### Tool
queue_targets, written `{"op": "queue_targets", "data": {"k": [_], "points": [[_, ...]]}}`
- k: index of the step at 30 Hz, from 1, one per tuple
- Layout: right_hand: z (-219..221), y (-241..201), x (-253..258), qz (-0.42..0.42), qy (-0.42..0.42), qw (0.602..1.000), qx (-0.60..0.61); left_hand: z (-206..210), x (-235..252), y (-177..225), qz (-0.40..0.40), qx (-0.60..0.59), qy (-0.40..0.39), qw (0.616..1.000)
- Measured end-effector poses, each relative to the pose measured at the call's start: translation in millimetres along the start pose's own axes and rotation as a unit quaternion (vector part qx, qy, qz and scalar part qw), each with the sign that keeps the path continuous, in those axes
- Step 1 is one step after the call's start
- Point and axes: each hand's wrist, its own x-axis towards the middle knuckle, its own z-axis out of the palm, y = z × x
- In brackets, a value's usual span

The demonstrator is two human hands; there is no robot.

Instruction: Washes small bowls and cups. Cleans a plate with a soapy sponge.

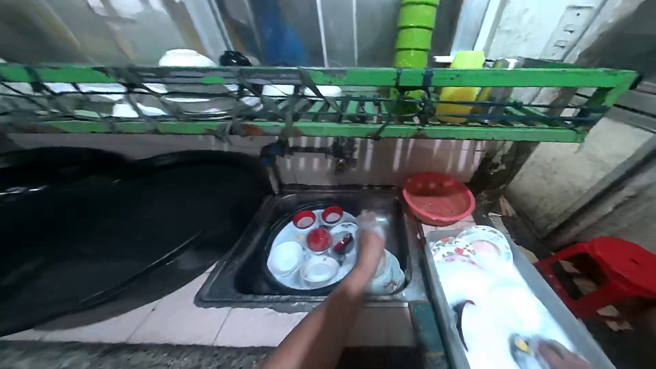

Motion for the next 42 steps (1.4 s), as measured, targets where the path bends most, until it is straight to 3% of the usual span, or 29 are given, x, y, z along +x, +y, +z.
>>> {"op": "queue_targets", "data": {"k": [2,3,5,7,9,11,13,15,16,17,18,19,21,23,26,28,31,33,35,38,40,42], "points": [[2,-3,2,0.003,-0.013,1.0,-0.003,35,-48,60,0.114,-0.08,-0.163,0.977],[2,-5,3,0.008,-0.024,1.0,-0.003,43,-77,85,0.175,-0.096,-0.295,0.934],[-1,-11,6,0.035,-0.058,0.998,-0.009,60,-124,118,0.3,0.055,-0.464,0.831],[-3,-12,9,0.06,-0.074,0.995,-0.005,67,-152,132,0.307,0.254,-0.547,0.736],[-1,-7,13,0.086,-0.072,0.993,0.035,78,-160,134,0.28,0.376,-0.566,0.678],[-3,-4,12,0.112,-0.035,0.983,0.138,83,-153,138,0.253,0.386,-0.565,0.684],[-6,-1,8,0.124,0.032,0.959,0.253,87,-134,139,0.212,0.298,-0.561,0.743],[-8,-1,1,0.123,0.126,0.914,0.366,94,-116,131,0.096,0.081,-0.538,0.834],[-7,-3,-2,0.105,0.178,0.89,0.406,96,-113,129,-0.011,-0.062,-0.518,0.853],[-5,-8,-5,0.079,0.229,0.873,0.422,98,-116,130,-0.099,-0.19,-0.494,0.842],[-5,-18,-7,0.044,0.284,0.863,0.415,96,-122,135,-0.138,-0.278,-0.478,0.822],[-7,-33,-8,0.011,0.325,0.861,0.392,92,-131,142,-0.13,-0.323,-0.465,0.814],[-18,-58,-7,-0.022,0.343,0.874,0.343,79,-152,154,-0.034,-0.304,-0.428,0.85],[-34,-56,9,0.029,0.285,0.873,0.394,67,-164,159,0.066,-0.24,-0.416,0.874],[-37,-30,41,0.097,0.202,0.825,0.518,55,-165,161,0.144,-0.213,-0.444,0.858],[-34,-46,34,0.067,0.24,0.838,0.486,48,-157,159,0.132,-0.206,-0.435,0.867],[-24,-86,12,-0.062,0.316,0.872,0.369,39,-142,146,0.149,-0.159,-0.401,0.89],[-21,-89,21,-0.032,0.298,0.847,0.44,34,-136,138,0.184,-0.17,-0.406,0.879],[-25,-75,35,0.029,0.248,0.798,0.549,38,-134,133,0.103,-0.257,-0.426,0.861],[-22,-89,42,-0.006,0.302,0.759,0.577,54,-133,129,-0.076,-0.465,-0.321,0.822],[-15,-107,44,-0.031,0.349,0.731,0.586,61,-128,126,-0.13,-0.565,-0.268,0.769],[-13,-99,50,-0.026,0.342,0.715,0.609,58,-129,124,-0.132,-0.578,-0.281,0.755]]}}
